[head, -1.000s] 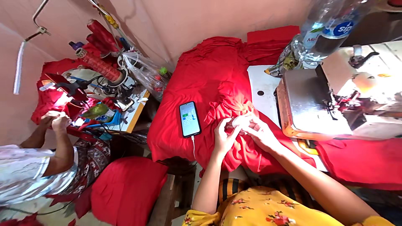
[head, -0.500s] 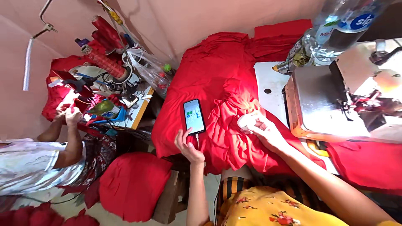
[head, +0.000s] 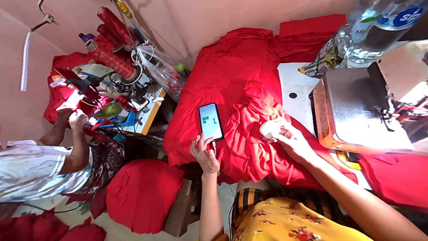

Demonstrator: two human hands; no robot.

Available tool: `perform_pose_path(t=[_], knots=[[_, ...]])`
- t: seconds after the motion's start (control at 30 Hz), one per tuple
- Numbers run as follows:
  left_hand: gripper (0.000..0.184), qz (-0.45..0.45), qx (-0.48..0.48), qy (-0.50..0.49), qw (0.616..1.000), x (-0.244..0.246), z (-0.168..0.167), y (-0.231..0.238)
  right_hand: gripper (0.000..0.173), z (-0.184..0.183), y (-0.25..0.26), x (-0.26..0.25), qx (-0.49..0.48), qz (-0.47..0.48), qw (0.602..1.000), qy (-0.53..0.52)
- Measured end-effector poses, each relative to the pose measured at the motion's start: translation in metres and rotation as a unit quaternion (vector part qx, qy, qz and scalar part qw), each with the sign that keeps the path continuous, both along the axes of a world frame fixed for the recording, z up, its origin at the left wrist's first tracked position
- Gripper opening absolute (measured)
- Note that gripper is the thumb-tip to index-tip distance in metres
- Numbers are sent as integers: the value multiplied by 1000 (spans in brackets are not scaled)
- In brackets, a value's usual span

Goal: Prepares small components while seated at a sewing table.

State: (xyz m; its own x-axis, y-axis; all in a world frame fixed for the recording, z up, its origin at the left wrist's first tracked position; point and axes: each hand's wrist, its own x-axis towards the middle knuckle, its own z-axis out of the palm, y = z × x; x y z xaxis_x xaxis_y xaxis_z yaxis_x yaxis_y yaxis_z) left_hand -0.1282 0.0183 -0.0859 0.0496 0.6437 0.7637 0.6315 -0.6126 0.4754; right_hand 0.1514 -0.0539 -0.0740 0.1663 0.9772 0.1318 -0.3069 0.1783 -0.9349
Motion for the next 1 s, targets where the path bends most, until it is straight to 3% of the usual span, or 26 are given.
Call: perform_pose_path(t=[0.13,0.3,0.5,0.73,0.9,1.0], knots=[[90,-27,-11,-89,996,-6,17,10,23,0,0,0,1,1,1000,4],[95,-79,-109,-94,986,-21,50,67,23,-2,1,0,-2,-3,1000,15],[97,-154,-147,-143,967,-25,49,114,25,-1,2,1,-9,-5,1000,7],[109,-186,-170,-70,965,-18,54,138,24,1,3,0,-41,-16,998,34],[100,-179,-222,46,957,-5,60,151,24,1,4,0,-53,-17,997,59],[99,-180,-235,53,954,-4,52,159,23,1,4,0,-56,-16,996,69]])
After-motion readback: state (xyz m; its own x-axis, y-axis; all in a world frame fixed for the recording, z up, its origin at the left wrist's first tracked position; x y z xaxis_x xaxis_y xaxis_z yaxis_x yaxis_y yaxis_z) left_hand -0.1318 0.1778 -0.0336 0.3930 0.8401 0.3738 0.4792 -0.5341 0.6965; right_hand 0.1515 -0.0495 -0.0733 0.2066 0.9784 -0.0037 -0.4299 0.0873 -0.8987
